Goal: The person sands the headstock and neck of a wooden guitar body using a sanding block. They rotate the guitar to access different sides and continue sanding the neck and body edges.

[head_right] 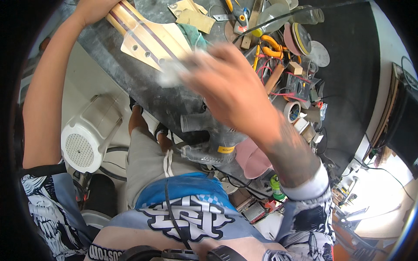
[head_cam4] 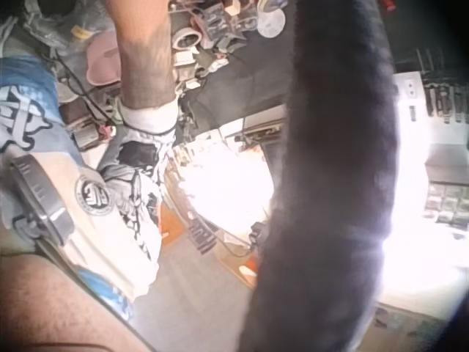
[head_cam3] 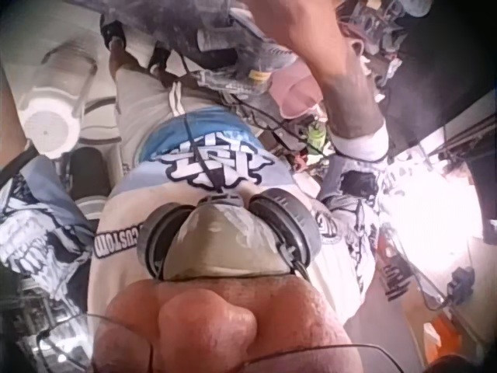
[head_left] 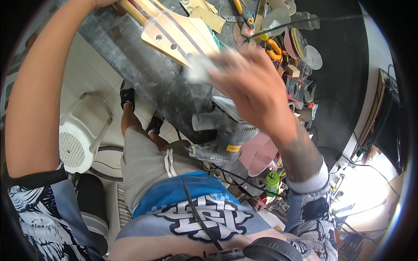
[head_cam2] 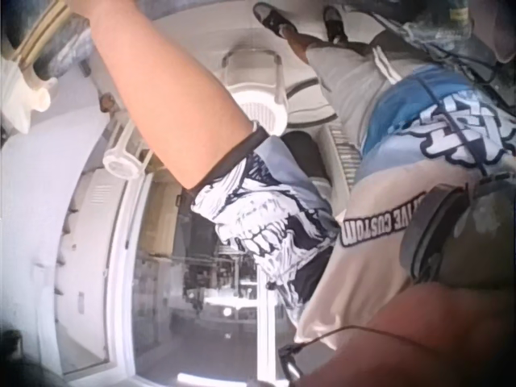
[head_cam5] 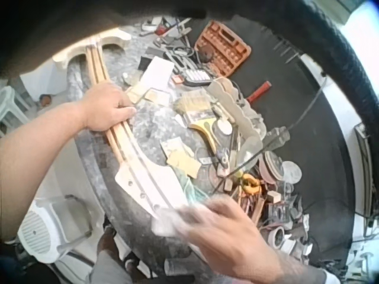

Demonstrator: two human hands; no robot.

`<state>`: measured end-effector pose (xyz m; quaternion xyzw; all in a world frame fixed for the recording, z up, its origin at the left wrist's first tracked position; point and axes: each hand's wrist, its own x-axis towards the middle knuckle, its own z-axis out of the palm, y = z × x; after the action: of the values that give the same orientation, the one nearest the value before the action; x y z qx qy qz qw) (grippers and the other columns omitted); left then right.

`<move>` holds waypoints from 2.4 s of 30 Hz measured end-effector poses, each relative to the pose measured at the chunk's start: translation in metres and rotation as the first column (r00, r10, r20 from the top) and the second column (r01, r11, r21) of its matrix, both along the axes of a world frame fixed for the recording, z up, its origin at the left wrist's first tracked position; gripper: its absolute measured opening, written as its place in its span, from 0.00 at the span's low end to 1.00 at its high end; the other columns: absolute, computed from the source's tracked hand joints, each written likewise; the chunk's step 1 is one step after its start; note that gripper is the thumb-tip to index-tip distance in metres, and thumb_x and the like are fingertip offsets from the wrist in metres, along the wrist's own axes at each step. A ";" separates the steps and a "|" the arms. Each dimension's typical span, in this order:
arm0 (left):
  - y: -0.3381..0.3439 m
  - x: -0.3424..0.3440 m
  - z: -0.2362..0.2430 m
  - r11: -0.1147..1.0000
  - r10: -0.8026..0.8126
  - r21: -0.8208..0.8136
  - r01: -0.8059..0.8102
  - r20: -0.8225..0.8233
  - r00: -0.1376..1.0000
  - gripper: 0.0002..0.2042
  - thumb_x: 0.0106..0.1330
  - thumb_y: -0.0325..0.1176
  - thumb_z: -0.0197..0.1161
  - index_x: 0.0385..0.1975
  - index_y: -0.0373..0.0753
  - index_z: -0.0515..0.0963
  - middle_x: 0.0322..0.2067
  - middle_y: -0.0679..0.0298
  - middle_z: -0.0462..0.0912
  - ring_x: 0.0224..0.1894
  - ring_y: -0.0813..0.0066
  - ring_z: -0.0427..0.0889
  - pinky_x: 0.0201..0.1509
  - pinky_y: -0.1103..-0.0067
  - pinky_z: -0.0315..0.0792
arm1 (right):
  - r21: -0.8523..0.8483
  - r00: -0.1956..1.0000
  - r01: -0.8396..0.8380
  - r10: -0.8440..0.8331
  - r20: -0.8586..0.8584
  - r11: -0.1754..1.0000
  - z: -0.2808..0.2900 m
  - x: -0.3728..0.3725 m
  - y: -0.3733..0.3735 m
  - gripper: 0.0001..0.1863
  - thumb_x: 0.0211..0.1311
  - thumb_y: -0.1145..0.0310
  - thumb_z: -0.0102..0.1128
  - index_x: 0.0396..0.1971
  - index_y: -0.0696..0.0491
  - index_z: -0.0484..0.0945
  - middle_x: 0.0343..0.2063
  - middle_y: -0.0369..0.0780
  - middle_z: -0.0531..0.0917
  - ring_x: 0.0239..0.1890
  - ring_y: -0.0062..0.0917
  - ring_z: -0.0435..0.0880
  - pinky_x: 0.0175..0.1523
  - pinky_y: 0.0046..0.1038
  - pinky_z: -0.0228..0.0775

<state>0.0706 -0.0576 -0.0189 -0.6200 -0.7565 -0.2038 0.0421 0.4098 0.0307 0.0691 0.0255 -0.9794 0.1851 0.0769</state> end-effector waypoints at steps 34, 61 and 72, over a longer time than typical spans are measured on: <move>-0.002 0.016 0.013 0.996 0.084 -0.019 -0.083 0.051 0.995 0.19 0.63 0.48 0.58 0.22 0.37 0.84 0.25 0.49 0.84 0.31 0.45 0.83 0.38 0.58 0.75 | -0.034 0.982 -0.159 0.155 -0.106 0.987 -0.011 -0.024 0.012 0.15 0.46 0.80 0.64 0.37 0.55 0.81 0.48 0.45 0.85 0.44 0.45 0.79 0.49 0.40 0.76; 0.004 0.009 0.005 0.993 0.082 -0.093 -0.077 0.051 0.995 0.20 0.63 0.48 0.58 0.20 0.37 0.83 0.23 0.49 0.83 0.28 0.48 0.83 0.35 0.61 0.75 | 0.037 0.985 -0.150 0.152 -0.087 0.988 -0.008 -0.008 0.016 0.16 0.51 0.81 0.67 0.42 0.53 0.83 0.47 0.43 0.86 0.47 0.44 0.80 0.52 0.41 0.75; 0.002 0.002 0.002 0.989 0.097 -0.104 -0.101 -0.046 0.994 0.22 0.64 0.51 0.56 0.22 0.37 0.84 0.24 0.47 0.83 0.29 0.46 0.83 0.35 0.61 0.75 | 0.002 0.992 -0.107 0.107 -0.073 0.994 -0.009 0.022 0.015 0.11 0.51 0.80 0.66 0.36 0.54 0.82 0.41 0.44 0.87 0.46 0.44 0.81 0.51 0.41 0.76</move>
<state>0.0729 -0.0559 -0.0165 -0.5871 -0.7951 -0.1480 0.0347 0.4319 0.0454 0.0596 0.0848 -0.9729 0.1887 0.1028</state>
